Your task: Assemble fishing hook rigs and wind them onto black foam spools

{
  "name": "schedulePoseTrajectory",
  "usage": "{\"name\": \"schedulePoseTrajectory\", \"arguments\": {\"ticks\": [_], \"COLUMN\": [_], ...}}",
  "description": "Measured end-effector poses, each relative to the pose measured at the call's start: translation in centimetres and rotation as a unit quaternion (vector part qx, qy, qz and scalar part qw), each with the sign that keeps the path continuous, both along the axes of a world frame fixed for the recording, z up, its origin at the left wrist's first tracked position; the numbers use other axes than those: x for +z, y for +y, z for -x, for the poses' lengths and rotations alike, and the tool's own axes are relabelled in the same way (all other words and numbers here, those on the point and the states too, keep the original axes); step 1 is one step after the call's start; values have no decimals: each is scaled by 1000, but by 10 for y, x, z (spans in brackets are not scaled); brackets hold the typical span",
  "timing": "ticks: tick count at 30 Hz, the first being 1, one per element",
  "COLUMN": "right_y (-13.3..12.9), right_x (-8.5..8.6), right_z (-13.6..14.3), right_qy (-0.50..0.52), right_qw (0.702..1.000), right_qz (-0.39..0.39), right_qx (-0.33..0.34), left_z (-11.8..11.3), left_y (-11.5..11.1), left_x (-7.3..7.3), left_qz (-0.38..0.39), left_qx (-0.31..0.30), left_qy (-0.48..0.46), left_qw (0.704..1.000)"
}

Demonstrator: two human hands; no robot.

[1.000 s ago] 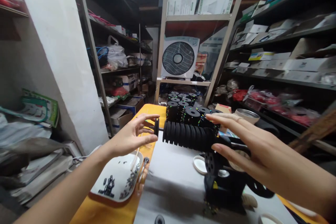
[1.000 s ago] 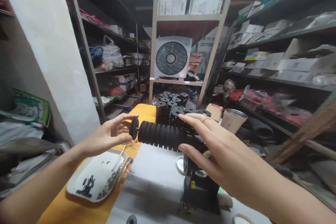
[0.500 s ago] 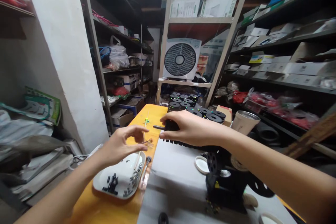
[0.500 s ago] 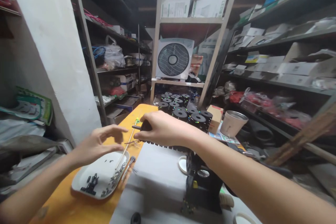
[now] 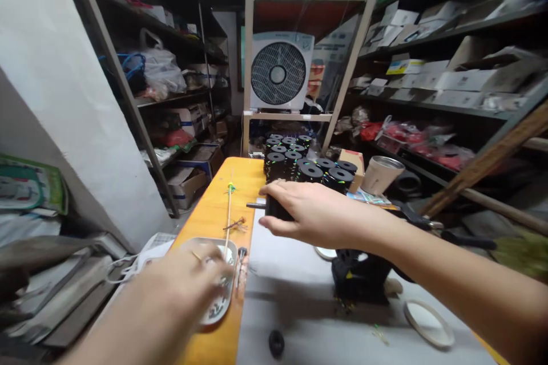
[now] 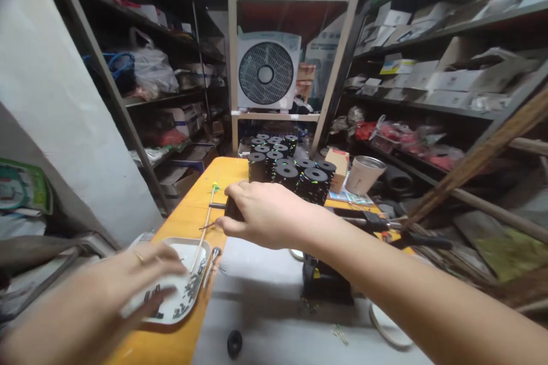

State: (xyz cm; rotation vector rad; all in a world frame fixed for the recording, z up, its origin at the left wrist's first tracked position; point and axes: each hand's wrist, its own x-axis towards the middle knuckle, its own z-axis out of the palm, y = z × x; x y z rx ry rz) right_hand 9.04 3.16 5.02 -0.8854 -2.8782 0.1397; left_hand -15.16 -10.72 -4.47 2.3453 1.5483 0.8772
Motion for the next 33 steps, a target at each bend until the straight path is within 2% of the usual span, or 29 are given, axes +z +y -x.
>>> {"name": "schedulePoseTrajectory", "arguments": {"ticks": [3, 5, 7, 9, 11, 12, 13, 14, 15, 16, 18, 20, 23, 29, 31, 33], "right_y": [-6, -5, -3, -2, -1, -1, -1, -1, -1, -2, -2, -2, -3, -4, -7, -14], "right_x": [-6, -8, -9, -9, -9, -10, -10, -11, -11, -11, -11, -11, -11, -14, -8, 3], "right_z": [2, 1, 0, -1, -1, -1, -1, -1, -1, -1, 0, 0, 1, 8, 0, -22], "right_qy": [-4, -10, -16, -20, -24, -26, -28, -29, -30, -30, -30, -27, -18, 8, 21, 60], "right_qw": [999, 998, 997, 995, 994, 993, 992, 991, 991, 991, 991, 991, 992, 994, 992, 987], "right_qz": [-43, -64, -80, -95, -110, -117, -123, -128, -131, -133, -132, -129, -123, -113, -122, -147], "right_qx": [-26, -27, -18, -11, -10, -11, -12, -12, -9, -5, 5, 6, -6, -9, -5, -12], "left_z": [-71, -104, -120, -123, -118, -113, -108, -102, -96, -89, -79, -72, -68, -57, -56, -58], "left_y": [-2, -6, -11, -16, -17, -14, -8, 1, 12, 25, 53, 78, 95, 94, 94, 94], "left_x": [-35, -59, -78, -84, -77, -68, -56, -43, -30, -18, 0, 7, 5, 2, 5, 7], "left_qz": [85, 131, 150, 145, 121, 103, 80, 55, 37, 25, 11, 18, 47, 85, 86, 83], "left_qx": [-83, -58, -11, 24, 66, 106, 151, 203, 246, 258, 237, 193, 144, 122, 128, 135], "left_qy": [115, 123, 65, 4, -88, -169, -269, -379, -485, -520, -561, -586, -602, -603, -602, -612], "left_qw": [986, 982, 987, 989, 987, 975, 948, 901, 838, 814, 794, 787, 784, 784, 783, 775]}}
